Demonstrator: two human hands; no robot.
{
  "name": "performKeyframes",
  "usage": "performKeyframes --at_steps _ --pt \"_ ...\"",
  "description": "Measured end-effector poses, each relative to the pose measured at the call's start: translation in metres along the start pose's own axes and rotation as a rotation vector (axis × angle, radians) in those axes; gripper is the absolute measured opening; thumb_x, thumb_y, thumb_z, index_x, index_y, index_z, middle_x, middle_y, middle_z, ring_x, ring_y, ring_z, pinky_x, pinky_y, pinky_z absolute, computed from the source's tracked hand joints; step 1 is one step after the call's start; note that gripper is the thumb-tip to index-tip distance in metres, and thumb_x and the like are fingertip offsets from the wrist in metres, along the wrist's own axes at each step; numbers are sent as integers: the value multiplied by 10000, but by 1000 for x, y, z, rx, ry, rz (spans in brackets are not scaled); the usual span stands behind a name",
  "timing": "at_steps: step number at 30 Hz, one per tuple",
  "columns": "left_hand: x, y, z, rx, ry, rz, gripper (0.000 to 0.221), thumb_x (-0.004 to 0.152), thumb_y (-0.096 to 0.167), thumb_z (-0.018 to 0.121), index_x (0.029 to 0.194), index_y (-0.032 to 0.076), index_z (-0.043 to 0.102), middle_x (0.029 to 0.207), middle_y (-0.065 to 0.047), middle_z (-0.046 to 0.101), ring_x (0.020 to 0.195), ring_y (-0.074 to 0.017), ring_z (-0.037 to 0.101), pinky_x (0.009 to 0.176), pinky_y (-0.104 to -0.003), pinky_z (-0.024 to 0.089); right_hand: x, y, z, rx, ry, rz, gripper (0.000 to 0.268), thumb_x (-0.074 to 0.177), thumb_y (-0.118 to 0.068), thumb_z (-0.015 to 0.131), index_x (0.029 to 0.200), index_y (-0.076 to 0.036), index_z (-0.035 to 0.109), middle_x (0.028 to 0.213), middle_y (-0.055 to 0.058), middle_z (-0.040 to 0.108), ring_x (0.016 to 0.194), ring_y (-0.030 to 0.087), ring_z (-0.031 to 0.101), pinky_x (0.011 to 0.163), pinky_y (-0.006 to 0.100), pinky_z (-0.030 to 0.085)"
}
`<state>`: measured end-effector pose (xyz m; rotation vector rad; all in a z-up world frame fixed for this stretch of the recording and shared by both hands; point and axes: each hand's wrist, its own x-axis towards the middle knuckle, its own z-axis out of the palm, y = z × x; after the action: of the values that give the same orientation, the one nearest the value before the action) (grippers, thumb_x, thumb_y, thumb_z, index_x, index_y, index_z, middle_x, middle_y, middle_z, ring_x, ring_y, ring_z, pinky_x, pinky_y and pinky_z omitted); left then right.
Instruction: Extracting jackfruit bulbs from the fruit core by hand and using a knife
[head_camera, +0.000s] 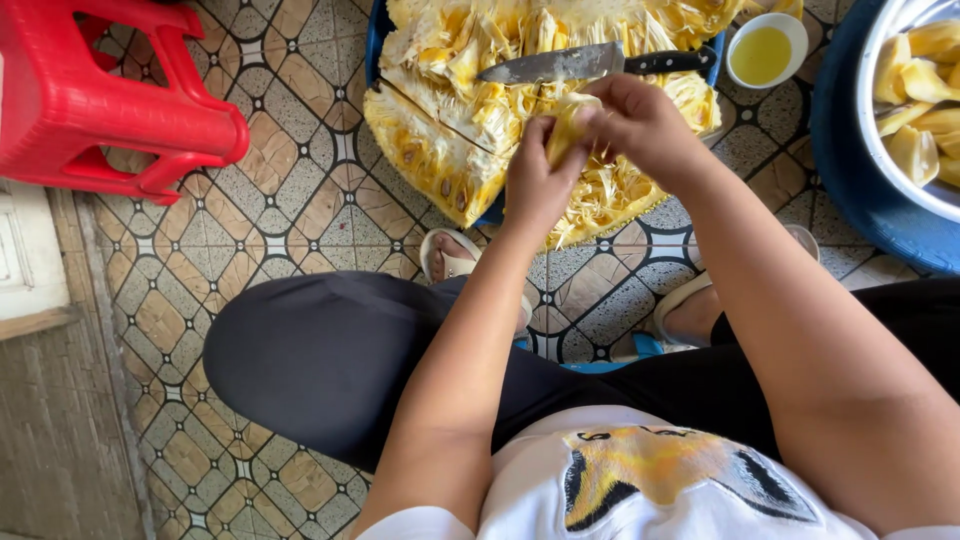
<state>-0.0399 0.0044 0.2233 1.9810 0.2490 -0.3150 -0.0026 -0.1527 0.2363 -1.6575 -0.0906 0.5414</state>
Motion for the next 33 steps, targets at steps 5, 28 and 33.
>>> performKeyframes --at_steps 5,28,33 --pt "5 -1 -20 -128 -175 11 390 911 376 641 1207 132 574 1034 -89 702 820 -209 668 647 -323 541 1 6 -8 136 -62 49 112 1025 -67 661 1083 27 679 913 144 724 737 172 698 702 263 639" --pt "8 -1 -57 -584 -432 -86 487 854 405 730 1225 132 573 954 -69 608 645 -115 578 503 -196 426 -8 -13 -7 402 -234 -32 429 934 9 613 1340 -81 509 1073 108 627 861 230 716 724 358 663" --pt "12 -12 -45 -611 -399 -91 296 904 413 696 1043 163 619 797 -37 595 569 -114 560 450 -219 405 5 13 -2 160 -82 -74 85 1008 -37 685 1067 19 660 816 140 700 656 172 673 650 273 621"
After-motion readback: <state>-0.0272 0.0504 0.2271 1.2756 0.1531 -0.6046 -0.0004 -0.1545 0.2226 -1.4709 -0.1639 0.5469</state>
